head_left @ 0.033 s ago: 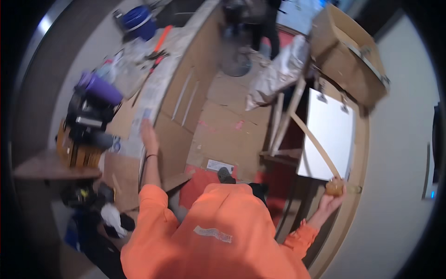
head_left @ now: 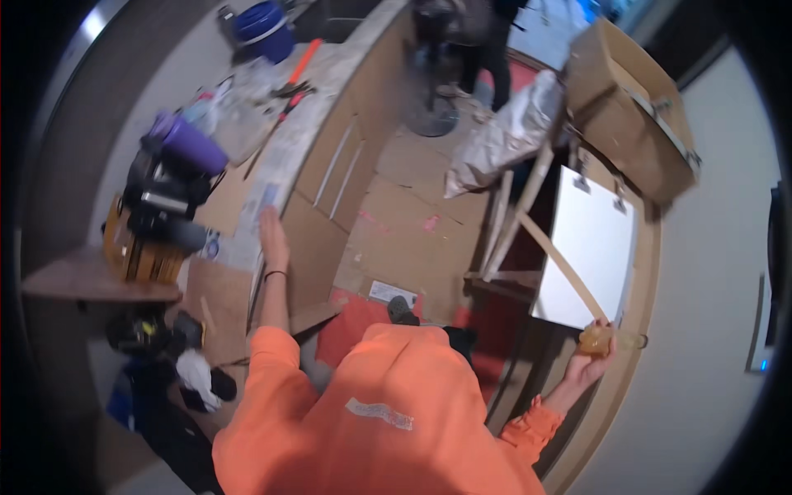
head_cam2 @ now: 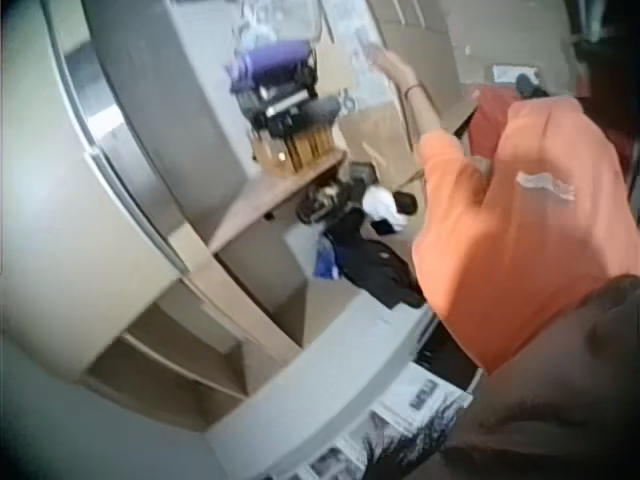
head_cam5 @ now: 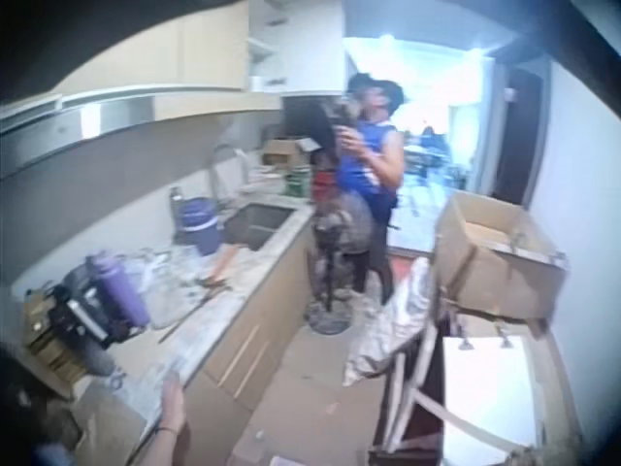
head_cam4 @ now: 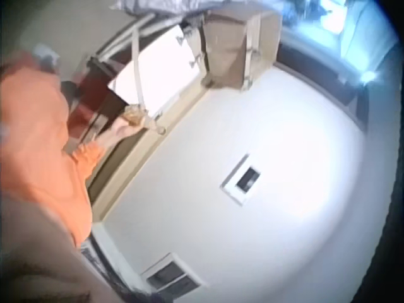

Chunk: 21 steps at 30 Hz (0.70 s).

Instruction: The person handles white cabinet doors and wooden planks in a cluttered room. They apply a yellowish liquid from a bottle onto the edges of the cabinet doors and planks, then place the items into a cardboard box.

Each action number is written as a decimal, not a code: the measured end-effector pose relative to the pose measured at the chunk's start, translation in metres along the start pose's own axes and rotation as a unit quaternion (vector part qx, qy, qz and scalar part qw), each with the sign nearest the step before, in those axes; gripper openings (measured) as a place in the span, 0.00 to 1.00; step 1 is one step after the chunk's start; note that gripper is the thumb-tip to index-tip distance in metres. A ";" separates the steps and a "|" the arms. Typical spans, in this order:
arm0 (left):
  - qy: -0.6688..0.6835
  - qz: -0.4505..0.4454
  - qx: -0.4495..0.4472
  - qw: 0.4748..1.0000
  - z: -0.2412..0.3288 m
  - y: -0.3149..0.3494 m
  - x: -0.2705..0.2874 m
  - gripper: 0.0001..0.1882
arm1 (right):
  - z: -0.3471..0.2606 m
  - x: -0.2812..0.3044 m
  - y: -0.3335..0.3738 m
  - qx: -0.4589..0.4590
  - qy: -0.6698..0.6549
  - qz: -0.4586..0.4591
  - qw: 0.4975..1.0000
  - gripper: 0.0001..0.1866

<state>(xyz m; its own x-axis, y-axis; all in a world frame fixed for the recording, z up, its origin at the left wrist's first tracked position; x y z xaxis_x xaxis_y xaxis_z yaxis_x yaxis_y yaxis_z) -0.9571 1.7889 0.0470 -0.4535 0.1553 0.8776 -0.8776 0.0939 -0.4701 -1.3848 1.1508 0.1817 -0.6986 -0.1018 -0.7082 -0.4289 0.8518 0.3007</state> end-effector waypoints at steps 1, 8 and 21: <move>0.021 0.023 -0.019 0.999 0.014 0.006 0.018 0.20 | 0.007 -0.030 0.007 0.032 0.026 -0.024 0.999 0.27; 0.334 -0.100 0.203 0.915 0.067 0.070 0.099 0.07 | 0.119 -0.217 0.027 -0.115 0.094 -0.222 0.964 0.34; 0.235 -0.337 0.604 0.683 0.081 0.453 0.024 0.09 | 0.437 -0.388 0.095 -0.449 0.193 -0.422 0.764 0.28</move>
<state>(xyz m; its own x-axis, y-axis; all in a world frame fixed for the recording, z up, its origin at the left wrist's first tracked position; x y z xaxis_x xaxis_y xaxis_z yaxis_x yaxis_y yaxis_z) -1.3780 1.7553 -0.1367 -0.0330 0.8022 0.5961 -0.4803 -0.5358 0.6944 -0.9044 1.4957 0.2066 0.0009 -0.7120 -0.7022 -0.9183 -0.2786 0.2813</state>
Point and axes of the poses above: each hand's wrist, its own y-axis away from the middle knuckle, its own x-axis out of the back of the hand, z = x × y, the point moved 5 cm from there along -y, towards the middle knuckle, and after that the axes turned 7 degrees about z, right-handed, at the moved point
